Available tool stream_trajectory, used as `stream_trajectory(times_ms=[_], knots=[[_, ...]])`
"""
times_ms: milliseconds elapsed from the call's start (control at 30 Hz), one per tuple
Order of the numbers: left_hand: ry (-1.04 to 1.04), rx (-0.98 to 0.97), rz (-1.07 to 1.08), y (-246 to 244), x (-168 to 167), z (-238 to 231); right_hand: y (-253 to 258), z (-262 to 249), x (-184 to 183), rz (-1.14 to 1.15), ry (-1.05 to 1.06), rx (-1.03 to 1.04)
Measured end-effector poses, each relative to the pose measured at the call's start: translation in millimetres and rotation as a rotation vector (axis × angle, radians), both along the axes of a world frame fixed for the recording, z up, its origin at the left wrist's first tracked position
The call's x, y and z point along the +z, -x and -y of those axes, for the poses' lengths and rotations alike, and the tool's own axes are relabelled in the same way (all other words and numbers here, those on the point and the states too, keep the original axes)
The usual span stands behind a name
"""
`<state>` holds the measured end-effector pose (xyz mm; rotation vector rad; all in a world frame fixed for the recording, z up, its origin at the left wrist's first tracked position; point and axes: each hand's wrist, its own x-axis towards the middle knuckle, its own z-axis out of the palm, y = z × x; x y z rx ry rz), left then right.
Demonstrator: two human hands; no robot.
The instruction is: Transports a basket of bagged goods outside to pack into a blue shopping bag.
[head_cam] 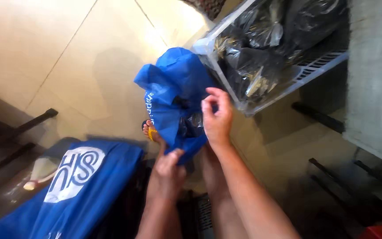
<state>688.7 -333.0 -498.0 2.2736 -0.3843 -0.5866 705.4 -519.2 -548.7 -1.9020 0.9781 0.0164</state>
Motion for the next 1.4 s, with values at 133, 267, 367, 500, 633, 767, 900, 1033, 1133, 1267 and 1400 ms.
stream_trajectory(times_ms=[133,267,367,500,633,767,900,1033,1133,1267,1400], knots=[[0.023,0.377,-0.077,-66,-79,18,48,58,-8,0.048,0.404,-0.391],[-0.120,0.558,-0.151,-120,-145,52,79,110,-28,-0.235,-0.053,-0.924],[-0.220,0.470,-0.312,-137,-180,54,99,146,-64,-0.256,-0.385,-1.026],[-0.150,0.219,-0.394,-149,-208,43,101,168,-93,-0.333,-0.336,-0.844],[-0.156,-0.146,-0.053,-137,-170,53,109,161,-100,-0.324,-0.318,-0.827],[-0.006,-0.015,-0.199,-124,-102,37,106,131,-91,-0.316,-0.403,-0.853],[0.377,0.548,-0.436,-110,-28,7,106,78,-86,-0.317,-0.488,-0.883],[0.393,0.725,-0.264,-109,28,-22,108,38,-85,-0.315,-0.530,-0.960],[0.386,0.705,-0.121,-112,58,-34,110,5,-76,-0.325,-0.599,-1.025],[0.270,0.610,-0.137,-112,55,-38,102,-42,-61,-0.499,-0.790,-1.027],[-0.346,0.287,-0.127,-131,36,-57,94,-67,-26,-0.752,-1.180,-0.264]])
